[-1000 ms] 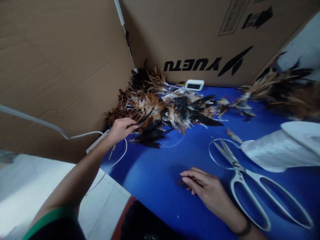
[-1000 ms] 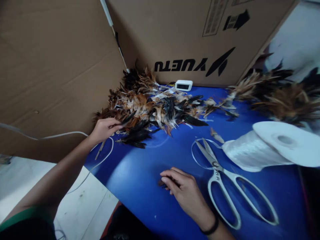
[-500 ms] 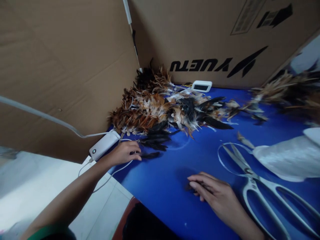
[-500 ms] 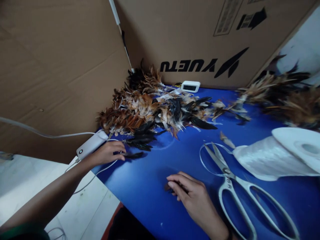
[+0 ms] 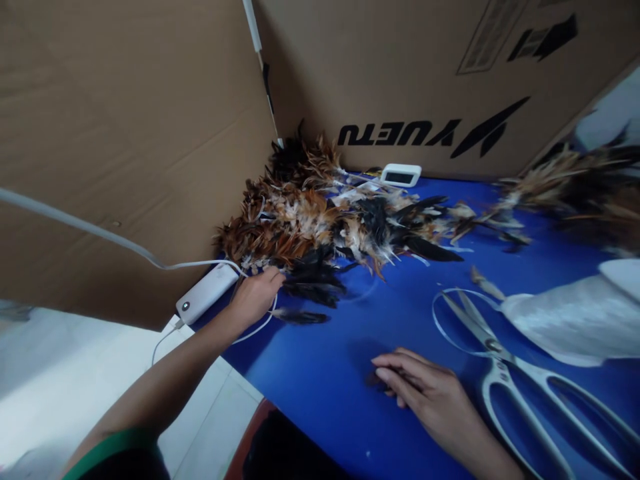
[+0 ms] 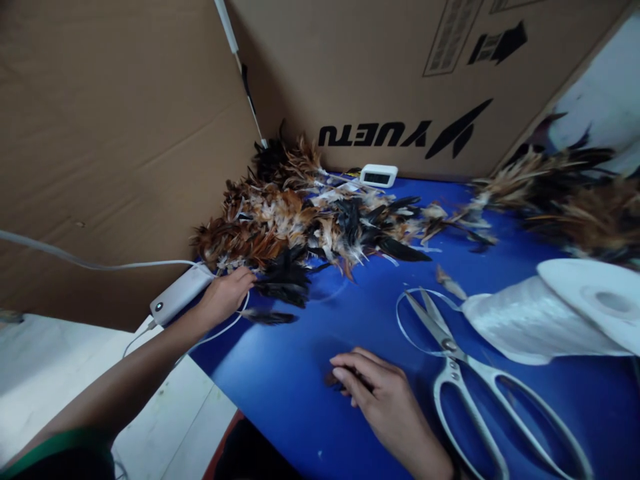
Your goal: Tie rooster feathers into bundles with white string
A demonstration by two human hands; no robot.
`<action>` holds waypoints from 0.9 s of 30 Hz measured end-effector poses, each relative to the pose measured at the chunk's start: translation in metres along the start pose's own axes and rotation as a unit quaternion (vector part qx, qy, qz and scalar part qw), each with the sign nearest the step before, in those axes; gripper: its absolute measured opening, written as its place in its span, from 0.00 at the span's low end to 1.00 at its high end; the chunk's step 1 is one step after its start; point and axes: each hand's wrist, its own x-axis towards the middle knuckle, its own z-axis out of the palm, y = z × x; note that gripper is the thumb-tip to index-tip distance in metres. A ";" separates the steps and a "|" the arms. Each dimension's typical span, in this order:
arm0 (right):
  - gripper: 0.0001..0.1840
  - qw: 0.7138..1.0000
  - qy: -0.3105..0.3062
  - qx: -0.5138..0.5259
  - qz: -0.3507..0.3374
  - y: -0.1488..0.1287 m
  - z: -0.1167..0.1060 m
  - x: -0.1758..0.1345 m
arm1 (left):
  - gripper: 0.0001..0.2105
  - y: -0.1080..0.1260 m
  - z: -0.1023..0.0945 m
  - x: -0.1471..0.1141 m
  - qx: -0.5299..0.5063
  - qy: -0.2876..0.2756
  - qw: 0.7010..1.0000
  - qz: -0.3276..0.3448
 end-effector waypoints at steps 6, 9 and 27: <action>0.14 1.000 -0.010 0.005 -0.004 -0.003 0.000 0.000 | 0.13 0.018 -0.005 0.014 0.083 -0.015 0.996 -0.014; 0.13 1.000 -0.013 0.005 -0.010 -0.005 0.000 0.000 | 0.13 0.018 -0.009 0.018 0.091 -0.017 0.996 -0.019; 0.12 0.999 -0.029 0.020 -0.015 -0.013 0.000 0.001 | 0.13 0.006 -0.021 0.011 -0.266 0.134 0.953 -0.057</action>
